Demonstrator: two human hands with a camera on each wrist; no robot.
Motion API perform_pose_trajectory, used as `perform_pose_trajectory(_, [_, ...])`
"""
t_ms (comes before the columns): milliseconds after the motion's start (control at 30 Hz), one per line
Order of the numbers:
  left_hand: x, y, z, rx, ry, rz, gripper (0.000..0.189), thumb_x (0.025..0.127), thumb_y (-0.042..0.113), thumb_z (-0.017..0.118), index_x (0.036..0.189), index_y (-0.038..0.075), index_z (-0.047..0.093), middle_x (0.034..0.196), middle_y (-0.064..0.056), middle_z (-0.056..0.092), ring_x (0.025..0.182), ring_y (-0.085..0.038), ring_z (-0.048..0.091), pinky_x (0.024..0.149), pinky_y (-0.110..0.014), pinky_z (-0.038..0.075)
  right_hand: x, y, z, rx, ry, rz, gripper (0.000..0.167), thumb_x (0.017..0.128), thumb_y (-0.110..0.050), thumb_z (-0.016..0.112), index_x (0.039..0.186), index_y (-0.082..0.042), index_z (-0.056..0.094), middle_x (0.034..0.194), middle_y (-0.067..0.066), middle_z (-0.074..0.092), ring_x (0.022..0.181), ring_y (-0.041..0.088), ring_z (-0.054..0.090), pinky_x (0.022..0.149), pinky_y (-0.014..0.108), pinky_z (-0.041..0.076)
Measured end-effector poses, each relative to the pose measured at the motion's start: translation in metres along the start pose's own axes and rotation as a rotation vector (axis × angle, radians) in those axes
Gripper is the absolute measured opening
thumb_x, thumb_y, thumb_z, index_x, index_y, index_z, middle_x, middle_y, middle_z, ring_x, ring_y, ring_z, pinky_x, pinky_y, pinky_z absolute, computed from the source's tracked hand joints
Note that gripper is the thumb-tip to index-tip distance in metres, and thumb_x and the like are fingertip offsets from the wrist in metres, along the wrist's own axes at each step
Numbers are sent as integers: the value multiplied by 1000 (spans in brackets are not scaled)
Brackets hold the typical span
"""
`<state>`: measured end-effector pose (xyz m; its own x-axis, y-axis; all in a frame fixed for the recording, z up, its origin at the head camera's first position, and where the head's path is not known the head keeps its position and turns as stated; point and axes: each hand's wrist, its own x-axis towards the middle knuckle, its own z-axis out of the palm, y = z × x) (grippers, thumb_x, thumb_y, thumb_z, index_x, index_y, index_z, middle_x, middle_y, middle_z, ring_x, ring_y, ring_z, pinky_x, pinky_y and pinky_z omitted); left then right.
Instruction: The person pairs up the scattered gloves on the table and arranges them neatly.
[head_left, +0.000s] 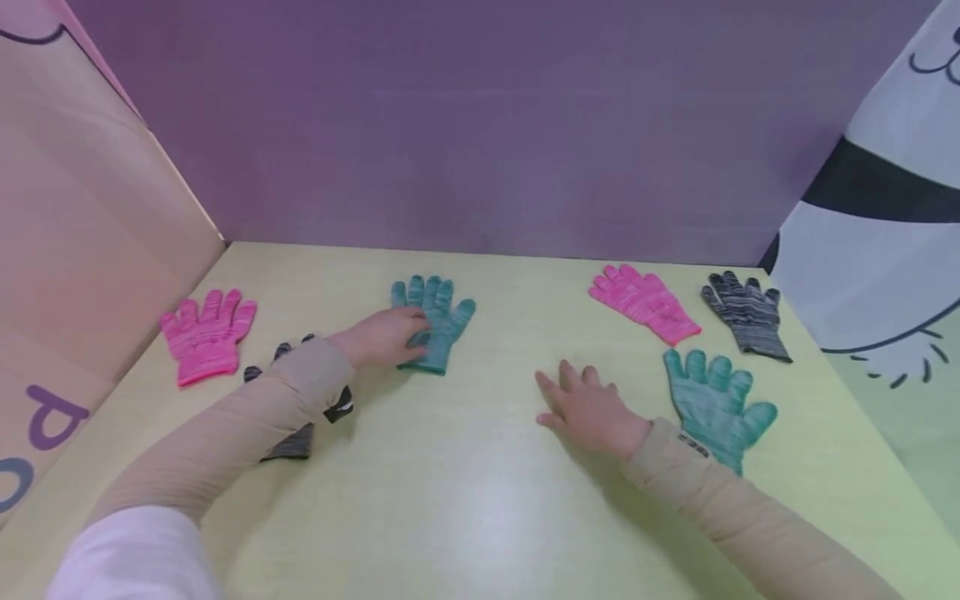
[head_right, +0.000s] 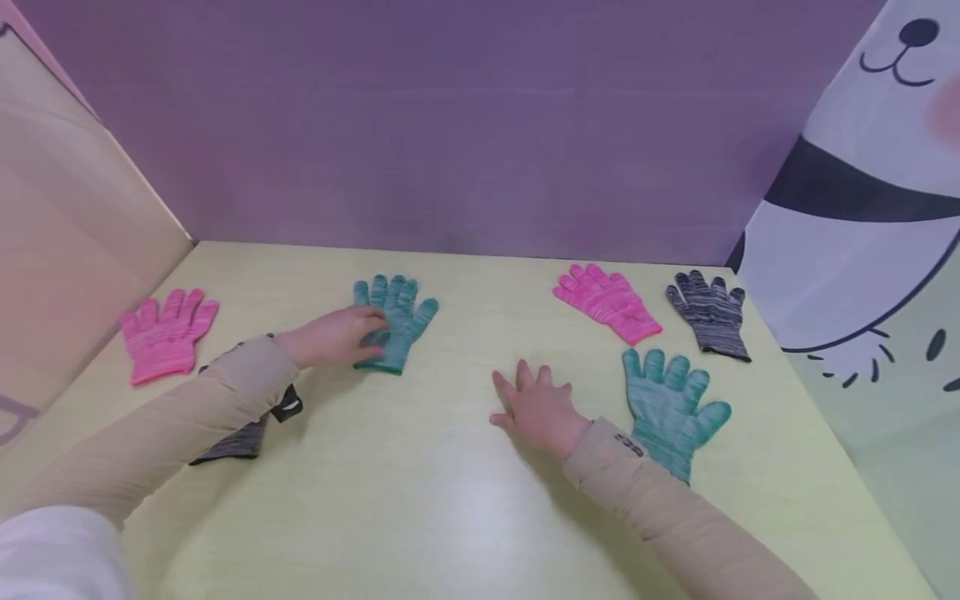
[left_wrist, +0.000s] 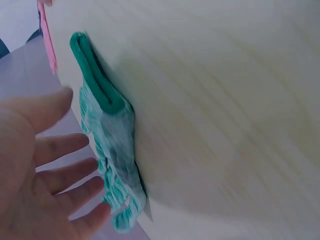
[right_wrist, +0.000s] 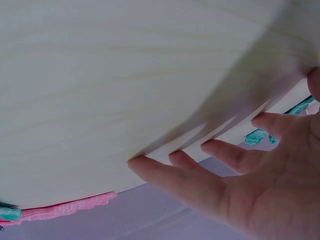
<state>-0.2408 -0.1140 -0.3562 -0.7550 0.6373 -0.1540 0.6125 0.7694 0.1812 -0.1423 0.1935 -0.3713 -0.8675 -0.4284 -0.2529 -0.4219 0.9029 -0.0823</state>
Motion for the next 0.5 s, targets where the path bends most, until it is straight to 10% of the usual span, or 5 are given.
perform_pose_trajectory(167, [5, -2, -3, -44, -82, -37, 64, 93, 35, 59, 138, -7, 40, 147, -30, 31, 137, -42, 30, 113, -50, 27, -2, 4, 1, -9, 10, 16, 63, 97, -42, 46, 148, -9, 30, 146, 32, 28, 124, 58, 33, 88, 73, 39])
perform_pose_trajectory(500, [6, -9, 4, -36, -145, -60, 69, 91, 36, 62, 137, -9, 40, 144, -33, 33, 134, -44, 34, 112, -49, 29, -1, 3, 5, 20, 7, 6, 63, 97, -42, 48, 148, -10, 31, 147, 31, 27, 126, 58, 31, 90, 74, 35])
